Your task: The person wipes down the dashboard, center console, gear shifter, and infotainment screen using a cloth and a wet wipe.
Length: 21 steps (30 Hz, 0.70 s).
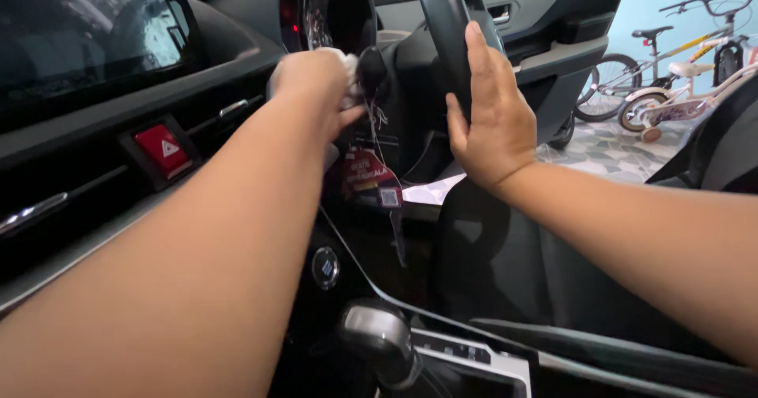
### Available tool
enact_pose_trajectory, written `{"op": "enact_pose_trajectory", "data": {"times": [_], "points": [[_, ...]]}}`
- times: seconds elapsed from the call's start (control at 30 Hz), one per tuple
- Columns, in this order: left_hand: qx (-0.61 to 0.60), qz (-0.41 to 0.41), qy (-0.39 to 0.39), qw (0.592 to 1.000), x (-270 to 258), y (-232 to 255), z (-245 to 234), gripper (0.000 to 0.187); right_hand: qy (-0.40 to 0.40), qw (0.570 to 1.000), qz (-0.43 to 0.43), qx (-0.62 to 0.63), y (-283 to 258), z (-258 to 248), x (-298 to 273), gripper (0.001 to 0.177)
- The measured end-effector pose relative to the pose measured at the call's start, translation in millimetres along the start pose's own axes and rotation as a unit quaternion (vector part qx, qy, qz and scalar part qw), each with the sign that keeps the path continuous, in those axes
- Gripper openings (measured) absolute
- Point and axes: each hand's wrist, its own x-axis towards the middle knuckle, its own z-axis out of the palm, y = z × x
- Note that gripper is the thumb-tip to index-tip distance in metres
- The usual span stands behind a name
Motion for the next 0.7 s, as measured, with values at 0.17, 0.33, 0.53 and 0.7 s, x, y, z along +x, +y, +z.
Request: {"op": "enact_pose_trajectory", "data": {"times": [0.17,0.33,0.53,0.7], "points": [[0.32,0.195,0.024,0.927,44,-2,-2,0.021,-0.007,1.0,0.012,0.003,-3,0,1,0.081],[0.464,0.21,-0.065,0.858,88,2,25,0.019,0.002,1.0,0.016,-0.001,-5,0,4,0.079],[0.352,0.234,-0.093,0.902,173,-46,38,0.017,0.008,1.0,0.008,0.005,-4,2,2,0.077],[0.424,0.216,-0.085,0.875,221,-61,30,0.018,0.013,1.0,0.006,0.01,-5,1,1,0.078]]}}
